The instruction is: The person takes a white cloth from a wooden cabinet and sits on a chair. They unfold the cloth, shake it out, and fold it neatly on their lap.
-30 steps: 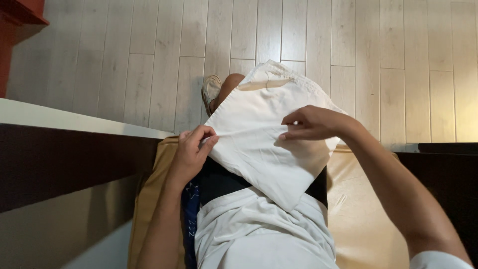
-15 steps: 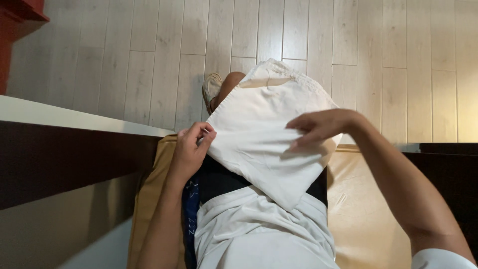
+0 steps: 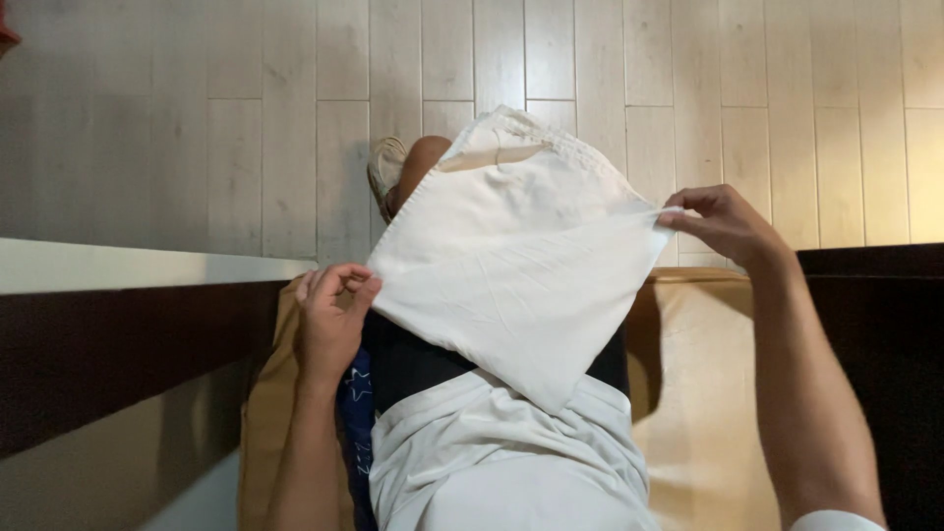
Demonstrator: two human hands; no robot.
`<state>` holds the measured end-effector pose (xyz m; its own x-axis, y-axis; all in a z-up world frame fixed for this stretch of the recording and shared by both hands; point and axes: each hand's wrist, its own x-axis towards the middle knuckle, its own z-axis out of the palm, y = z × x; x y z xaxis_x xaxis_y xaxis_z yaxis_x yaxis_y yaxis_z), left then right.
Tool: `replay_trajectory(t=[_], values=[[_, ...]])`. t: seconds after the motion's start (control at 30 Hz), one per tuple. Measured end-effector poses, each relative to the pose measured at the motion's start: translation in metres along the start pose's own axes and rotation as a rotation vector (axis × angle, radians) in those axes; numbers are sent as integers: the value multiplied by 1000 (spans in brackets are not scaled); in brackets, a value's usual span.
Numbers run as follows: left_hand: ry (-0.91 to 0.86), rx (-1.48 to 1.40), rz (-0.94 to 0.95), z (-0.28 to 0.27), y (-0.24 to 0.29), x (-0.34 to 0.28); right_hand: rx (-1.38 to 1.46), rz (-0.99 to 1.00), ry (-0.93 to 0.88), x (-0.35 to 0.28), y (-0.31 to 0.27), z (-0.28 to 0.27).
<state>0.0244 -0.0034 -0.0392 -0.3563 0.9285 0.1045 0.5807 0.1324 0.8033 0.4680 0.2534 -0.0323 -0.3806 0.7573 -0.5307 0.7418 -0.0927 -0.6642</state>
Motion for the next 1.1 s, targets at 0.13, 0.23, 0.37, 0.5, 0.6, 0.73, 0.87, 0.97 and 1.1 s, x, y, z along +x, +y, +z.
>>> replay_trajectory(t=[0.13,0.23,0.37,0.5,0.6,0.73,0.87,0.97,1.1], values=[[41,-31,-6,6,-10,1,293,-198,79,9,33,11],[78,-28,-16,7,-11,4,310,-372,101,12,42,20],[104,39,19,14,-19,3,63,-259,219,9,47,39],[118,66,-9,14,-11,4,-29,-381,275,10,51,43],[95,84,-16,11,-1,-1,-166,-496,513,-10,23,49],[155,217,105,13,6,-1,-199,-660,520,-27,-17,67],[104,333,181,20,0,1,-220,-670,433,-29,-44,81],[120,402,196,17,3,7,-278,-644,428,-15,-38,88],[74,409,183,7,14,11,-368,-689,426,-4,-36,83]])
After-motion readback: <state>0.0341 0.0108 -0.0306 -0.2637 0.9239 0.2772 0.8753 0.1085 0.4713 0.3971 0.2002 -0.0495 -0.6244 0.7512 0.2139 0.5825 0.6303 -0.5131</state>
